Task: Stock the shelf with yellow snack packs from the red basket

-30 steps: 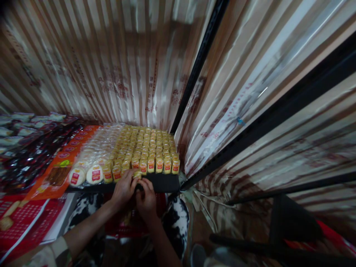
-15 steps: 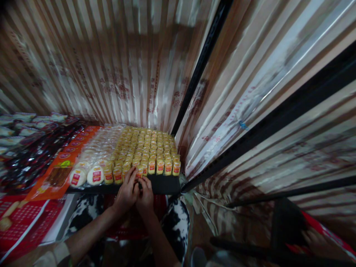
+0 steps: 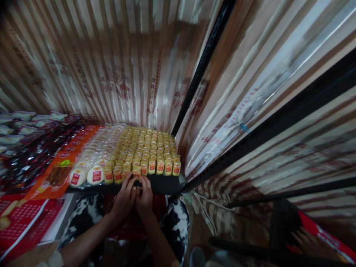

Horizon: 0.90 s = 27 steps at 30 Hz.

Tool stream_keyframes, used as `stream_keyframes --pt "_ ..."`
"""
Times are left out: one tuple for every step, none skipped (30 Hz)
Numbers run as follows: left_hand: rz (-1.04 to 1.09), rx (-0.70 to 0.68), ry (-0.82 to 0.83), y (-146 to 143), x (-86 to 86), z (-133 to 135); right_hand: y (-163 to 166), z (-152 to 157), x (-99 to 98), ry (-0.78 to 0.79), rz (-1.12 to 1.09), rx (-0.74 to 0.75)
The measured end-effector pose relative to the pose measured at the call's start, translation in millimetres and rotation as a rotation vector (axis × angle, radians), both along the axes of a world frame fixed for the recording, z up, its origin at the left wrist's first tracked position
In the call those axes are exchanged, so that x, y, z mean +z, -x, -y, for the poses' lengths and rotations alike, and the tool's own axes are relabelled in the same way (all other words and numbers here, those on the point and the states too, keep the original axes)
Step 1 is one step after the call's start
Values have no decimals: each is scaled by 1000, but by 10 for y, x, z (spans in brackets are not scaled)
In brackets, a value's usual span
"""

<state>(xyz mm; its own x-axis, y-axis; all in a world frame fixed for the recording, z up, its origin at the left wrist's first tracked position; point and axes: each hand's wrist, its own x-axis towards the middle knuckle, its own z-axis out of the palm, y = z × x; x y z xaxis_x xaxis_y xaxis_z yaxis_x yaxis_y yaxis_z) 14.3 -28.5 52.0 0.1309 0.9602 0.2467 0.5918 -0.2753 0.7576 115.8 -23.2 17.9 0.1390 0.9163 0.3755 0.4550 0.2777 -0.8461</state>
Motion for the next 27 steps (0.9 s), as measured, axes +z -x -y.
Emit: stream_keyframes --pt "12 -8 3 -3 8 0 0 -2 -3 1 -6 2" --pt "22 -17 9 -8 18 1 -2 -4 -2 1 -10 5" --pt "29 -27 16 -13 31 3 -4 -9 2 1 -11 12" --pt "34 -35 22 -18 44 5 -7 -17 8 -1 -13 20" --pt "36 -41 23 -23 56 6 -10 -28 15 -5 -13 28" --pt "36 -44 21 -28 66 7 -13 -41 23 -11 -10 34" --pt "36 -43 15 -33 72 6 -15 -55 29 -16 -5 34" --pt "37 -44 9 -37 73 6 -17 -70 33 -23 5 31" --pt "39 -48 3 -40 68 5 -18 -82 34 -30 18 25" --pt "41 -51 -4 -43 58 4 -20 -92 32 -37 33 16" --pt "42 -56 -12 -44 44 4 -22 -98 29 -41 48 6" --pt "40 -60 -21 -43 27 6 -24 -100 24 -42 60 -2" --pt "38 -59 -27 -41 8 9 -26 -99 19 -41 69 -8" --pt "35 -55 -32 -38 -10 13 -29 -95 16 -37 74 -13" --pt "32 -50 -35 -33 -27 18 -31 -90 14 -30 75 -18" --pt "29 -44 -34 -27 -42 23 -34 -86 15 -24 73 -26" --pt "25 -39 -32 -21 -54 27 -36 -85 18 -18 72 -35" --pt "21 -41 -29 -16 -63 28 -38 -87 23 -16 73 -46" --pt "18 -52 -26 -10 -69 28 -41 -93 28 -16 77 -57" --pt "19 -66 -20 -5 -73 26 -44 -104 32 -16 88 -68" --pt "23 -83 -10 -1 -76 22 -48 -118 36 -16 106 -81" --pt "27 -103 1 2 -79 18 -55 -134 37 -15 128 -95" --pt "29 -122 10 4 -85 16 -62 -151 36 -13 150 -111" --pt "30 -132 17 5 -96 15 -72 -166 33 -11 170 -127" --pt "32 -135 22 6 -113 17 -82 -177 27 -10 186 -139" --pt "35 -136 25 6 -139 22 -94 -186 20 -12 194 -146" --pt "39 -134 22 5 -173 29 -104 -190 12 -15 197 -146"
